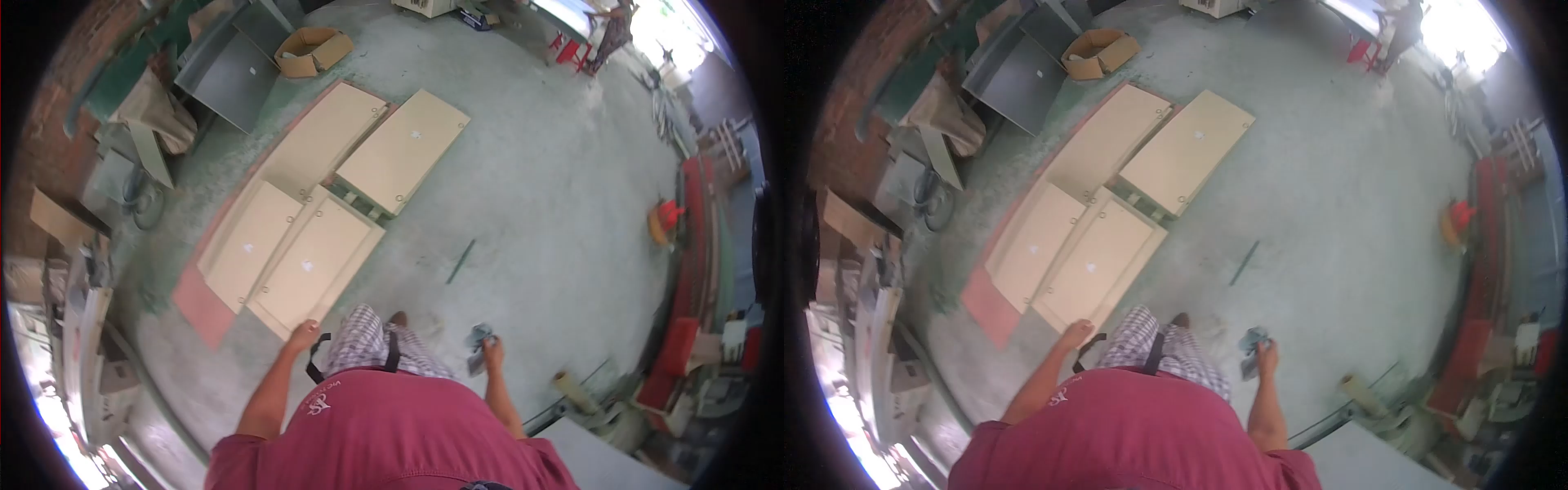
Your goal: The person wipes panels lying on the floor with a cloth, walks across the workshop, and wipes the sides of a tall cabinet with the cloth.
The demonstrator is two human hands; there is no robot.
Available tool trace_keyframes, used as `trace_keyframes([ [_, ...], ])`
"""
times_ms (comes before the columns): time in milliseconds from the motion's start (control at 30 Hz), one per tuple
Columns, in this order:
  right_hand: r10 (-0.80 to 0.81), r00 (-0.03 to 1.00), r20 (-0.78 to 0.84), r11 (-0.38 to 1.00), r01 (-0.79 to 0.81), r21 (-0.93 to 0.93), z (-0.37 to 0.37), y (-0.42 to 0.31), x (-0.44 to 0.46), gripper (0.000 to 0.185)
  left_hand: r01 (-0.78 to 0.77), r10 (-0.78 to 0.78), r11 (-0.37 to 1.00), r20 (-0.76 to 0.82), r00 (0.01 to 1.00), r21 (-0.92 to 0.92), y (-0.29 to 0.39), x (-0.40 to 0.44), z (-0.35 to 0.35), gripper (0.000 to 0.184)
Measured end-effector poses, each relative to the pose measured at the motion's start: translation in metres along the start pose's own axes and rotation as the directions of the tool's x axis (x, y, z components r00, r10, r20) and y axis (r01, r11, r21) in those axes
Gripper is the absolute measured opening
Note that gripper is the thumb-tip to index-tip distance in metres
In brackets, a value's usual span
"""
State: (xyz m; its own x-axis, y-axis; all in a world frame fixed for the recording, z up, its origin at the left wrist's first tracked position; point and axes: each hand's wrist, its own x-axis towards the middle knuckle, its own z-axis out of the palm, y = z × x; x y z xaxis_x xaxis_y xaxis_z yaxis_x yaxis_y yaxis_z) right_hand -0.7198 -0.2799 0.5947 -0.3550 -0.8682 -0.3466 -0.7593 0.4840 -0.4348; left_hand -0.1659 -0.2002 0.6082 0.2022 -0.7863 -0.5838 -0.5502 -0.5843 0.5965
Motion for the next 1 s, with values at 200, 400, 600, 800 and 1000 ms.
trace_keyframes([
  [200, 0.138, 0.986, 0.091, 0.985, -0.146, 0.091, -0.003, 0.015, 0.020, 0.052, 0.062, -0.055, 0.996, -0.086, 0.995, 0.070, 0.053, 0.051, -0.003, 0.034],
  [400, 0.204, 0.961, 0.185, 0.962, -0.232, 0.144, -0.030, 0.029, 0.110, 0.057, 0.251, -0.248, 0.967, -0.057, 0.967, 0.044, 0.050, 0.113, 0.026, 0.036],
  [600, 0.123, 0.984, 0.130, 0.992, -0.121, -0.024, -0.065, -0.022, 0.230, 0.059, 0.287, -0.302, 0.938, 0.051, 0.952, 0.194, 0.092, 0.185, 0.038, 0.041],
  [800, 0.087, 0.996, 0.031, 0.990, -0.089, 0.107, -0.089, -0.121, 0.318, 0.055, 0.058, -0.053, 0.998, -0.163, 0.985, 0.026, 0.195, 0.271, 0.004, 0.039],
  [1000, 0.107, 0.993, 0.049, 0.993, -0.109, 0.045, -0.080, -0.132, 0.350, 0.052, -0.083, 0.072, 0.996, -0.299, 0.952, -0.025, 0.250, 0.313, -0.033, 0.036],
])
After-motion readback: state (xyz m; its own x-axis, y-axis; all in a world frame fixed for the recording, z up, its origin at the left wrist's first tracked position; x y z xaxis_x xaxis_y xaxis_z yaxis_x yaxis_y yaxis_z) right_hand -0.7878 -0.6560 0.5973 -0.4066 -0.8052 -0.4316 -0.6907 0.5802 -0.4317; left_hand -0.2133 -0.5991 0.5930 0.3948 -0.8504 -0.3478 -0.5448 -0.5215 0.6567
